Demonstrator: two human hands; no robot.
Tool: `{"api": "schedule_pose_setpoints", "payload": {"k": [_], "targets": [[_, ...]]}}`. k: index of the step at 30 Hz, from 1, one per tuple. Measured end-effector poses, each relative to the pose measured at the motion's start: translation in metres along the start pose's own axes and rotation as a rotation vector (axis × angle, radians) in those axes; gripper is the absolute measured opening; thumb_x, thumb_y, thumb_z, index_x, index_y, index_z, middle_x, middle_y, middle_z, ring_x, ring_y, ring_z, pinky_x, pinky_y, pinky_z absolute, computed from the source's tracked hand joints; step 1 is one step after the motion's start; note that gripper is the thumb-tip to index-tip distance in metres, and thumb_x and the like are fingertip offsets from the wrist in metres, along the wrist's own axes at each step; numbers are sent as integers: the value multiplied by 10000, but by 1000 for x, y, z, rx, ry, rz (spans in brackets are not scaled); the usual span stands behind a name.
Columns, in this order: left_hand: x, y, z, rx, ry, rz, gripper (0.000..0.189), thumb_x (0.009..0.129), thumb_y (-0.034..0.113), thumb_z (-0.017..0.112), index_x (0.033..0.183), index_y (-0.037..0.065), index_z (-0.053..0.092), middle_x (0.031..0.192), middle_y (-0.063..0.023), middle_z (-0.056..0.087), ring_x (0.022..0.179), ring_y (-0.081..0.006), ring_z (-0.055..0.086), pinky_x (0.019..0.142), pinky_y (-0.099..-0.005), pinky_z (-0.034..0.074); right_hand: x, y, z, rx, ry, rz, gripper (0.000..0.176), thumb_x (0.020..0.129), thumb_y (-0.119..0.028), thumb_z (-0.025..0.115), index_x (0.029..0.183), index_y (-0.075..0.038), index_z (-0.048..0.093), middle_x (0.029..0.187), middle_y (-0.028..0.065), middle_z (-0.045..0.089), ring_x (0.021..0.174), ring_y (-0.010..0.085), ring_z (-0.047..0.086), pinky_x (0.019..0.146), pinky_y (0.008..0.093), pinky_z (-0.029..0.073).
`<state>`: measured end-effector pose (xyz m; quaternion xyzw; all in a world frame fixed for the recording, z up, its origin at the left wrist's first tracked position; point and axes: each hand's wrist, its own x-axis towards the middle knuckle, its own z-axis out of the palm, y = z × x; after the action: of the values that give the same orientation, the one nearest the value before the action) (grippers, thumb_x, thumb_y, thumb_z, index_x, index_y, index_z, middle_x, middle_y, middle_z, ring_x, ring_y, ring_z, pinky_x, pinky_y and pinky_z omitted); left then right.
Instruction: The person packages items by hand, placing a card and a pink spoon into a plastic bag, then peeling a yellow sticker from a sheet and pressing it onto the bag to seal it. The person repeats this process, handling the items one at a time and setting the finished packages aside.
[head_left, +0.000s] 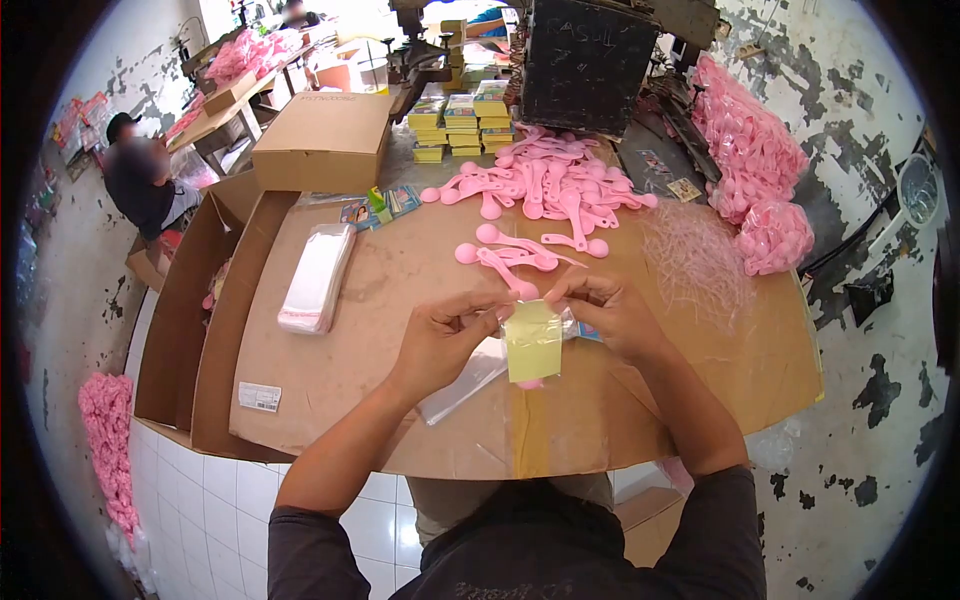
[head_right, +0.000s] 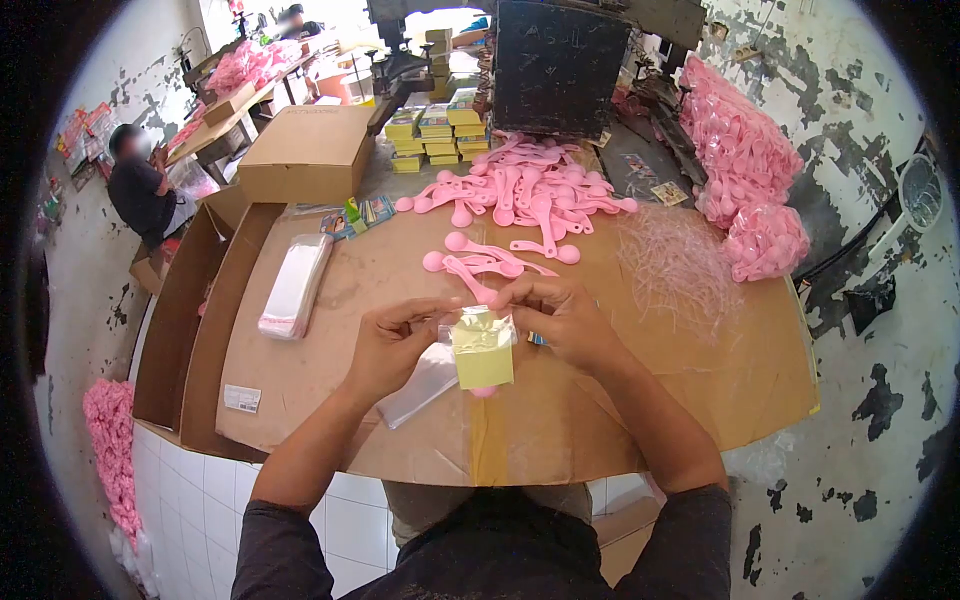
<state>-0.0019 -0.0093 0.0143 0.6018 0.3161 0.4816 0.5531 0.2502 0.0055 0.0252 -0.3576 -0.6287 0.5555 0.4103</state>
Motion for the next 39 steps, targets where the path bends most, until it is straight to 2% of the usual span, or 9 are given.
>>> {"api": "schedule_pose_setpoints", "payload": {"k": [2,11,20,26,29,32,34,36,39], "targets": [[0,-5,-6,42,-33,2,270,958,-59,591,1190,-30,728,1144,-129,752,1009,-153,711,903,-290,573,0,3,-2,7,-8,-2,138,989,-37,636,1085,-8,732,908,5,678,764,42,586,693,215,487],[4,-11,-9,-15,-35,-82,237,1011,87,648,1206,-25,720,1096,-114,759,942,-139,712,850,-302,593,-2,-11,-5,-196,-66,-132,135,970,-32,669,1063,27,748,1013,29,696,879,79,630,758,245,500],[7,-10,-12,30,-83,-65,293,1028,109,629,1292,-11,667,1140,-104,739,1007,-130,703,880,-295,593,-4,-8,-1,-117,-139,-76,372,939,-17,708,1293,15,598,1026,35,672,906,92,636,799,260,522],[6,3,-4,32,-15,47,287,1013,122,655,1266,-10,631,1037,-93,733,972,-130,706,831,-279,592,0,-21,0,-218,-160,-49,369,942,-23,699,1291,20,589,1040,41,672,948,105,642,852,276,522],[11,4,-31,179,-186,-218,303,995,152,688,1253,5,630,1082,-92,714,973,-137,702,822,-272,578,5,-23,0,-136,-91,-108,360,961,-29,671,1312,0,596,1050,47,677,953,117,647,861,291,524],[13,16,-70,-30,182,-19,320,1009,206,673,1259,11,625,1146,-103,691,1008,-144,688,841,-284,571,4,-22,-19,-336,29,-148,353,970,-70,662,1319,-34,621,1062,57,689,973,125,651,875,293,522],[19,29,-98,-210,641,271,369,1065,243,568,1336,-7,559,1230,-124,655,1075,-187,672,955,-344,577,-1,-24,-37,-460,9,-70,366,960,-107,676,1318,-46,633,1088,72,698,994,146,658,887,310,520],[22,52,-109,-328,840,487,397,1071,249,551,1360,-24,546,1299,-150,636,1150,-198,654,1004,-367,566,-6,-21,-49,-603,29,-28,378,945,-137,690,1310,-48,646,1119,87,699,1020,175,663,897,329,517],[27,27,-110,-278,737,321,410,1065,235,561,1377,-31,545,1273,-127,665,1110,-209,678,932,-336,563,-11,-7,-62,-887,87,-101,388,919,-163,710,1284,-39,664,1152,109,685,1054,230,660,905,362,514]]}}
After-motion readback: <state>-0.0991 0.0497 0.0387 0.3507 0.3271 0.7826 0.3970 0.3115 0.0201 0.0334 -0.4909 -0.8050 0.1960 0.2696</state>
